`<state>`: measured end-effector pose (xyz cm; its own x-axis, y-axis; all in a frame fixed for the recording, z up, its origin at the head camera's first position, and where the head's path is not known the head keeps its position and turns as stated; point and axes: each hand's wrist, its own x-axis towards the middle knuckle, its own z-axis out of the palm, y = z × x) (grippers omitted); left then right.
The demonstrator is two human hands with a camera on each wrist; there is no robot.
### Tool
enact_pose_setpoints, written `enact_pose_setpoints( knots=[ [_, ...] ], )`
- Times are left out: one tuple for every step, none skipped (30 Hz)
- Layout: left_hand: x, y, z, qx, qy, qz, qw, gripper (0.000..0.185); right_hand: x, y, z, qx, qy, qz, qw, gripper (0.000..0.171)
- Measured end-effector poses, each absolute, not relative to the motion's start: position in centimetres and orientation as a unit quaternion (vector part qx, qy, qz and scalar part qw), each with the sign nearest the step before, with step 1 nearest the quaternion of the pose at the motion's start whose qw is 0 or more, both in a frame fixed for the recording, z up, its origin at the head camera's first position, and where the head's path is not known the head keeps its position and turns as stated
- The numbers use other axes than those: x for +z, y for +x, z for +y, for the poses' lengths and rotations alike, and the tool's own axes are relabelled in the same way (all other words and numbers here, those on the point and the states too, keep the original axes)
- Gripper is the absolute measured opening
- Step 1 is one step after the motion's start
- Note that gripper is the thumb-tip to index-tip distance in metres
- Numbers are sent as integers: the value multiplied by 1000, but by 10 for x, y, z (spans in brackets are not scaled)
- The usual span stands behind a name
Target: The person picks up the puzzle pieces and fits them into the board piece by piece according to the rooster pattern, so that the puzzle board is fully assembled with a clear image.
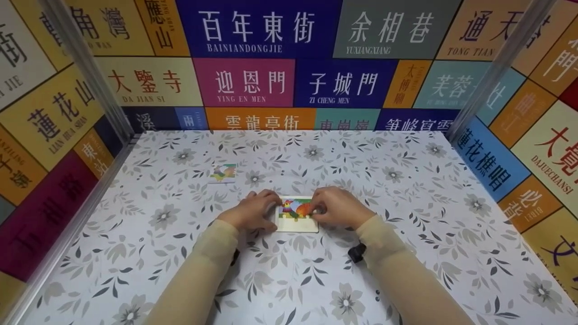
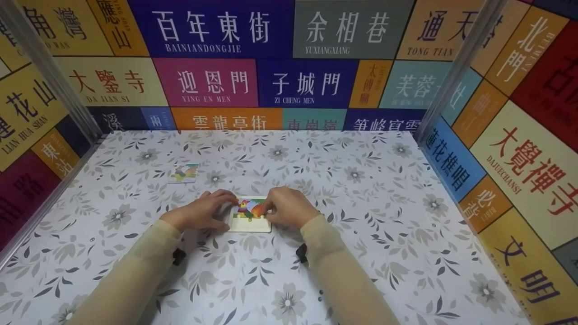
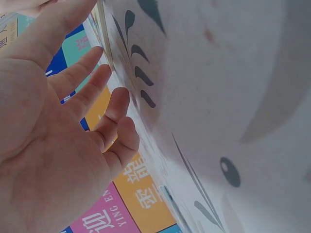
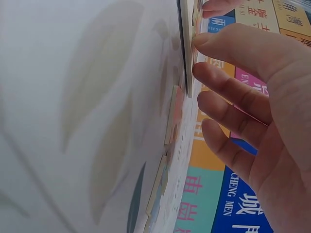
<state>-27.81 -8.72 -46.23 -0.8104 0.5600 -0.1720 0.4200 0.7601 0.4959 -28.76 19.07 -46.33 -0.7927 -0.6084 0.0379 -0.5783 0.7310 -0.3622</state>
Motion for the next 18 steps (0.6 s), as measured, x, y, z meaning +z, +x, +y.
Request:
enact_pose_setpoints(
  knots=[
    [-462, -278, -87, 223, 263, 925, 159, 59, -463, -287, 191, -179, -323, 929, 40, 14],
    [-463, -278, -87, 223, 262, 925, 160, 59, -463, -287, 191, -177, -326, 928, 38, 14],
    [-462, -278, -86, 223, 261, 925, 161, 59, -464, -287, 191, -176, -329, 927, 37, 14],
    [-463, -278, -86, 223, 260, 925, 162, 59, -464, -287, 190, -174, -333, 926, 36, 14],
    [-462, -278, -86, 224, 259, 925, 162, 59, -464, -287, 190, -174, -335, 925, 37, 15],
    [-462, -278, -86, 223, 259, 925, 163, 59, -464, -286, 190, -174, -335, 925, 38, 15],
    [-462, -278, -86, 224, 260, 925, 163, 59, -464, -286, 190, -173, -335, 925, 40, 15],
    [-462, -278, -86, 223, 260, 925, 164, 59, -463, -286, 189, -174, -334, 925, 42, 15],
    [-461, -278, -86, 222, 258, 926, 166, 59, -463, -286, 189, -176, -334, 925, 44, 15],
    [-460, -278, -86, 223, 256, 926, 167, 59, -463, -286, 189, -178, -333, 925, 45, 16],
    [-460, -278, -86, 221, 254, 926, 169, 59, -463, -286, 189, -179, -332, 925, 47, 17],
    [-459, -278, -86, 221, 252, 927, 171, 59, -462, -286, 189, -182, -333, 924, 47, 17],
    [-458, -278, -86, 221, 249, 927, 173, 58, -462, -286, 190, -187, -335, 923, 47, 18],
    [-458, -277, -86, 221, 247, 927, 175, 59, -462, -286, 190, -192, -332, 922, 49, 19],
    [-457, -277, -86, 222, 246, 927, 177, 59, -462, -286, 191, -197, -330, 922, 51, 20],
    [-457, -276, -86, 224, 247, 926, 177, 59, -462, -286, 192, -201, -327, 922, 53, 20],
    [-457, -276, -86, 226, 247, 925, 178, 59, -462, -286, 194, -204, -326, 922, 53, 20],
    [-457, -276, -86, 229, 248, 924, 178, 59, -462, -285, 196, -206, -323, 922, 53, 19]
  ],
)
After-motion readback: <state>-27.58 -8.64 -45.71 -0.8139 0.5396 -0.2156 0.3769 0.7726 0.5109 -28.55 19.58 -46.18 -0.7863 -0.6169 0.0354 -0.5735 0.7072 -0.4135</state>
